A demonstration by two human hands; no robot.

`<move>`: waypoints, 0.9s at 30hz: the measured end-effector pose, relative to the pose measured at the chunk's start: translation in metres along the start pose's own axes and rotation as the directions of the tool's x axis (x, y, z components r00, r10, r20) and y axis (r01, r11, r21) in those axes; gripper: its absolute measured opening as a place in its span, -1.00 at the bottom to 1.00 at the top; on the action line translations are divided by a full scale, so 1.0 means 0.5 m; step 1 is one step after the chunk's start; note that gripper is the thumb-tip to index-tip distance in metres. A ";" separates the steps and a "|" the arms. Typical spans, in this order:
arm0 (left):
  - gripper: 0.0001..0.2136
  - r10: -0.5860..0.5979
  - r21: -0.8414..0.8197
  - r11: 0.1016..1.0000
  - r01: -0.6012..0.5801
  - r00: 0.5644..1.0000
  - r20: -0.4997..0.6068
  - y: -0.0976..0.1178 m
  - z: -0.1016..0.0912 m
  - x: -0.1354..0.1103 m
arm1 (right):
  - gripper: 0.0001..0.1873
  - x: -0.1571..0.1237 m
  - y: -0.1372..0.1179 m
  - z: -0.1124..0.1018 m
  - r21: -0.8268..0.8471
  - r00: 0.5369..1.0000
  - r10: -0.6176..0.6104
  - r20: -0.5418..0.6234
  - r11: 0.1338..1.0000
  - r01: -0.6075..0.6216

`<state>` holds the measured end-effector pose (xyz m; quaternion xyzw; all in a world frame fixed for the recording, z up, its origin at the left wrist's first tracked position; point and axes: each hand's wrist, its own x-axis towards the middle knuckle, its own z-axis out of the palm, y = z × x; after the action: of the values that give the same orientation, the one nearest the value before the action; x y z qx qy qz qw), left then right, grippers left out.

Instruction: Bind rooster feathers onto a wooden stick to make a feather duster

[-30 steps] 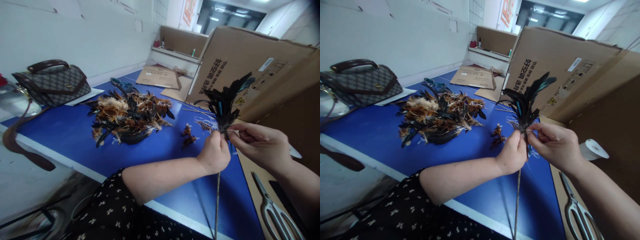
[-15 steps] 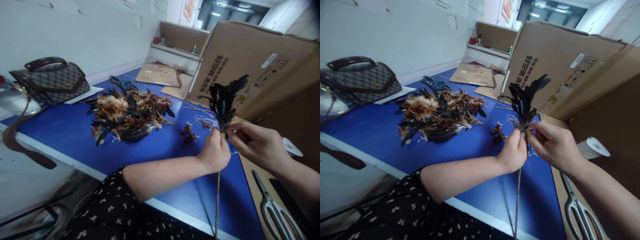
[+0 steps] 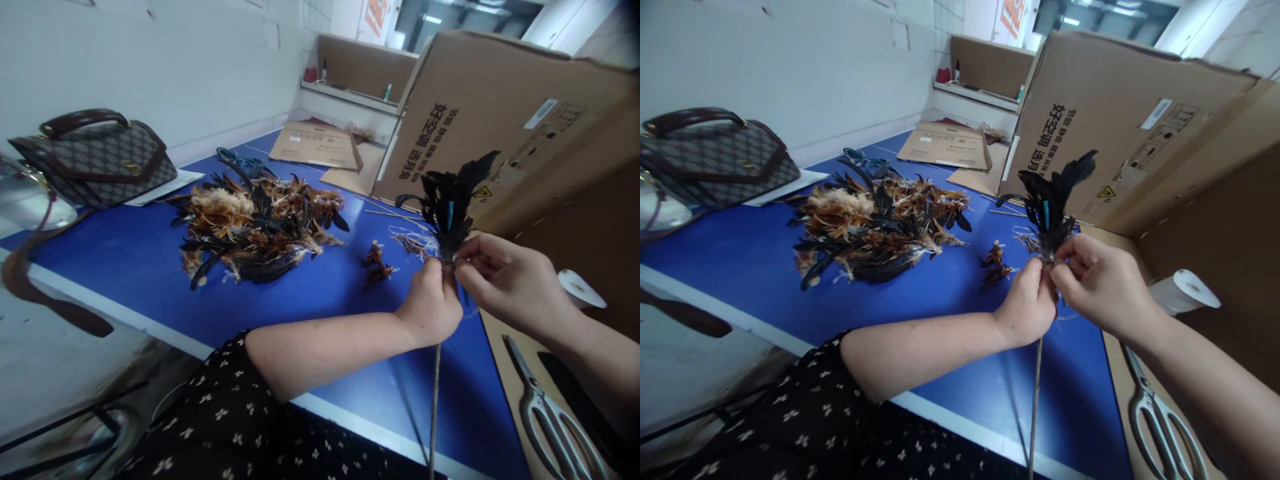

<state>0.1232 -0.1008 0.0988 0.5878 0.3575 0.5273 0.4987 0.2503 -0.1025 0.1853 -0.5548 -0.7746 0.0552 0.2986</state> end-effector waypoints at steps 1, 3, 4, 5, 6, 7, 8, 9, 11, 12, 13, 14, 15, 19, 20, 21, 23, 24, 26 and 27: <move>-0.85 0.011 0.008 1.000 -0.011 1.000 -0.004 0.000 -0.001 0.000 | -0.91 -0.003 0.001 0.004 0.025 1.000 0.010 -0.006 1.000 -0.010; -0.86 0.028 0.016 0.999 -0.028 0.999 -0.014 0.001 -0.001 0.001 | -0.87 -0.010 0.003 0.012 0.053 0.999 0.031 -0.035 0.998 -0.029; -0.85 0.030 0.021 0.999 -0.029 0.999 -0.021 0.001 -0.002 0.001 | -0.85 -0.012 0.002 0.015 0.057 0.997 0.035 -0.063 0.998 -0.032; -0.84 0.025 0.027 0.999 -0.024 0.999 -0.029 0.001 -0.001 0.002 | -0.84 -0.015 0.001 0.017 0.053 0.996 0.034 -0.086 0.998 -0.030; -0.83 0.016 0.032 0.999 -0.015 0.999 -0.036 0.001 -0.001 0.002 | -0.82 -0.017 -0.001 0.018 0.046 0.994 0.027 -0.102 0.999 -0.023; -0.82 0.004 0.031 1.000 -0.002 0.999 -0.038 0.001 0.000 0.002 | -0.80 -0.019 -0.002 0.017 0.040 0.993 0.020 -0.113 0.999 -0.016; -0.81 -0.011 0.018 1.000 0.011 0.999 -0.035 0.000 0.001 0.002 | -0.79 -0.020 -0.003 0.016 0.037 0.993 0.016 -0.117 0.999 -0.012; -0.82 -0.027 -0.009 1.000 0.027 0.999 -0.031 0.000 0.002 0.002 | -0.77 -0.020 -0.004 0.014 0.037 0.993 0.017 -0.116 0.999 -0.013; -0.84 -0.062 -0.102 0.993 0.061 0.998 -0.012 -0.001 0.004 0.001 | -0.73 -0.021 0.000 0.008 0.040 0.991 0.035 -0.127 0.999 -0.031; -0.84 -0.083 -0.164 0.983 0.083 0.997 0.006 -0.002 0.005 0.001 | -0.71 -0.022 0.004 0.005 0.040 0.989 0.047 -0.138 0.998 -0.042; -0.83 -0.105 -0.232 0.966 0.110 0.994 0.033 -0.002 0.006 0.000 | -0.69 -0.023 0.008 0.002 0.041 0.986 0.059 -0.153 0.998 -0.053; -0.80 -0.122 -0.304 0.943 0.138 0.990 0.072 -0.002 0.007 0.000 | -0.68 -0.023 0.012 -0.001 0.046 0.984 0.071 -0.166 0.997 -0.064; -0.76 -0.129 -0.377 0.911 0.165 0.984 0.119 -0.003 0.008 0.000 | -0.68 -0.025 0.015 -0.003 0.061 0.981 0.086 -0.172 0.995 -0.076; -0.64 -0.062 -0.598 0.774 0.210 0.964 0.259 -0.007 0.010 0.002 | -0.63 -0.034 0.016 -0.004 0.266 0.983 0.178 -0.048 0.951 -0.159; -0.62 -0.043 -0.625 0.751 0.212 0.961 0.274 -0.008 0.010 0.003 | -0.60 -0.037 0.014 -0.003 0.323 0.982 0.191 -0.009 0.930 -0.177; -0.59 -0.030 -0.643 0.735 0.215 0.958 0.286 -0.010 0.010 0.004 | -0.56 -0.040 0.013 -0.001 0.366 0.981 0.194 0.012 0.912 -0.185; -0.55 -0.016 -0.662 0.714 0.228 0.951 0.310 -0.013 0.009 0.006 | -0.54 -0.045 0.012 0.003 0.400 0.985 0.173 0.002 0.903 -0.159; -0.53 -0.015 -0.666 0.708 0.235 0.948 0.319 -0.014 0.009 0.007 | -0.54 -0.048 0.014 0.005 0.402 0.988 0.156 -0.017 0.906 -0.136; -0.50 -0.019 -0.667 0.704 0.243 0.946 0.325 -0.016 0.007 0.009 | -0.58 -0.052 0.021 0.010 0.407 0.991 0.129 -0.030 0.907 -0.105; -0.49 -0.023 -0.665 0.704 0.248 0.945 0.328 -0.017 0.006 0.010 | -0.59 -0.054 0.026 0.012 0.412 0.992 0.121 -0.034 0.906 -0.096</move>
<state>0.1282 -0.0945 0.0921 0.3993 0.0962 0.4905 0.7686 0.2633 -0.1201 0.1643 -0.5238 -0.7045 0.2161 0.4273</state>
